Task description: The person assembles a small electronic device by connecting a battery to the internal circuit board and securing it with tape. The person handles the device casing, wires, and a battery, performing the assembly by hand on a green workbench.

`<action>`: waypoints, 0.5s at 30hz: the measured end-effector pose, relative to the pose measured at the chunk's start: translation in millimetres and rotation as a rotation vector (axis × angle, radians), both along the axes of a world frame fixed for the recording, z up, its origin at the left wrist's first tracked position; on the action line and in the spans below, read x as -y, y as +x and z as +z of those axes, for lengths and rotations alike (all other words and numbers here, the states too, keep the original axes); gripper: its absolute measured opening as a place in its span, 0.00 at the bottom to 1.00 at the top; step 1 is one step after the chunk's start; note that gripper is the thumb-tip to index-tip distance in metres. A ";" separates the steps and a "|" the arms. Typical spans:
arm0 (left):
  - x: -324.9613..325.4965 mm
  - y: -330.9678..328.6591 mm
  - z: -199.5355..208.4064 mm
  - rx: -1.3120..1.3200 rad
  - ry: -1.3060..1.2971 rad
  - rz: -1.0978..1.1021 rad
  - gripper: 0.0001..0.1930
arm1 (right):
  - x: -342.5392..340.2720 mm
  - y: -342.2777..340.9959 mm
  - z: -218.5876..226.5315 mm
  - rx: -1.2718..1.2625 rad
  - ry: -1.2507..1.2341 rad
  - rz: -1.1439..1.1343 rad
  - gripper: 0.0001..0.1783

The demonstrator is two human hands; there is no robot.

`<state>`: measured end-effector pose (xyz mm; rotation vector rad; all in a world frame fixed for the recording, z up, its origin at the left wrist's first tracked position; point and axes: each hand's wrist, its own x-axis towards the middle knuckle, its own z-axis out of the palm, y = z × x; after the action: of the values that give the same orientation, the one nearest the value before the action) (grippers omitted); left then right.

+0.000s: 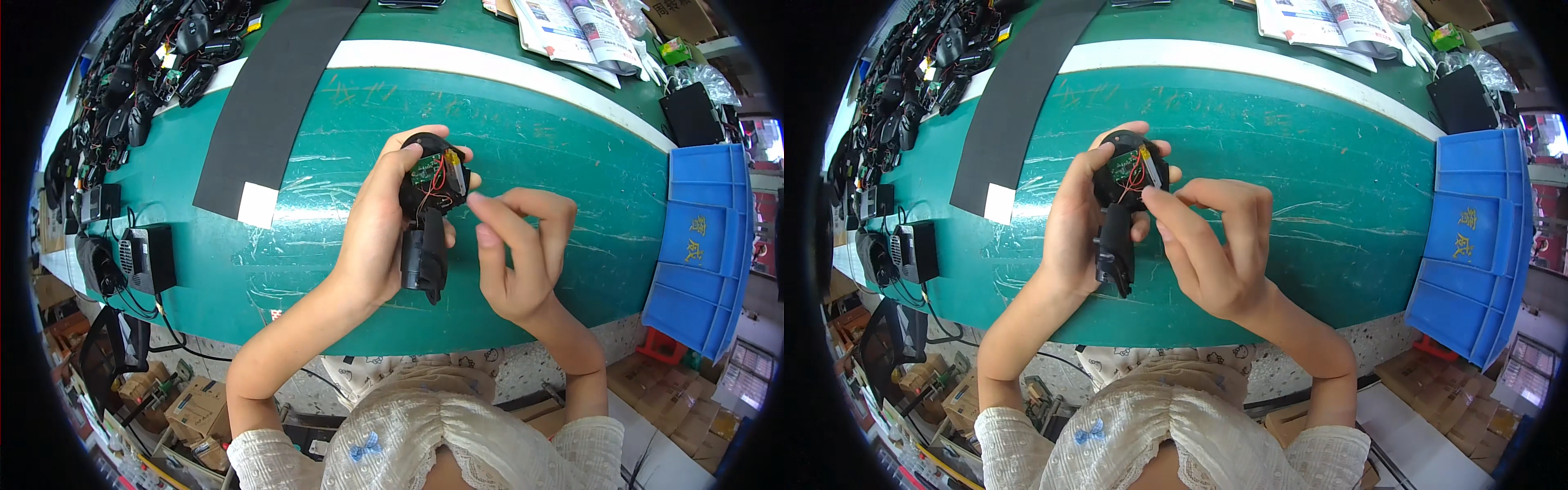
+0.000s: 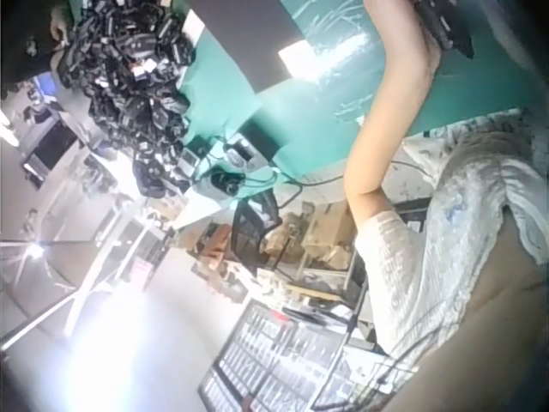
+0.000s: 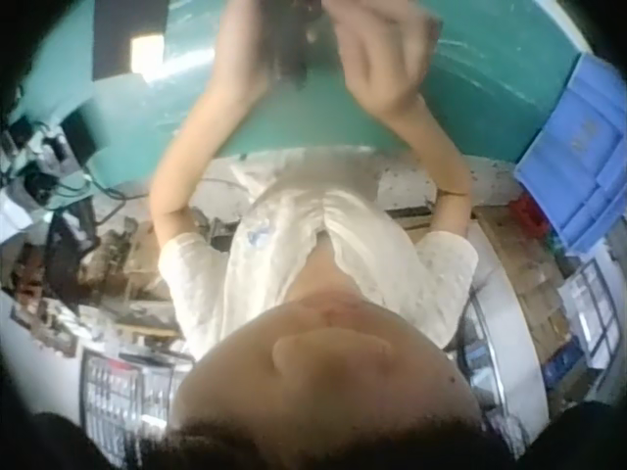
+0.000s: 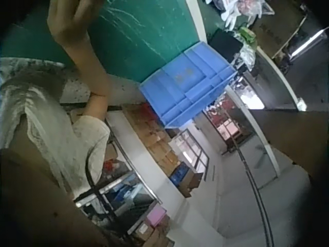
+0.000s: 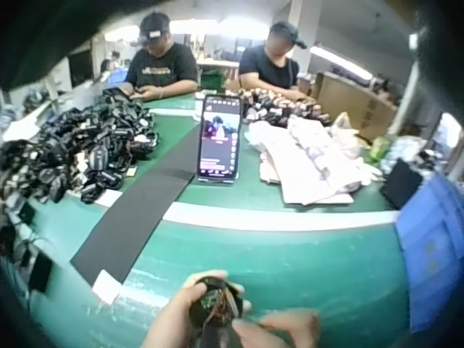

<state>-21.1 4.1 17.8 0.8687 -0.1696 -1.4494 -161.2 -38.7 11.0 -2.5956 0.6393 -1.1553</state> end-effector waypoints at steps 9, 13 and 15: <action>-5.5 -2.3 -3.8 0.029 -0.071 -0.100 0.16 | 7.5 5.3 -12.3 0.128 0.223 -0.067 0.19; -4.5 -8.9 -0.1 0.069 -0.088 -0.050 0.15 | 2.4 5.2 -3.0 -0.066 -0.013 -0.138 0.11; -4.2 -13.5 -3.8 0.130 -0.117 -0.010 0.15 | 2.8 7.4 -4.4 -0.077 -0.066 -0.152 0.12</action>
<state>-34.6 8.2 14.0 0.8673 -0.3531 -1.3783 -153.8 -41.5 6.6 -2.6987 0.8422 -1.1420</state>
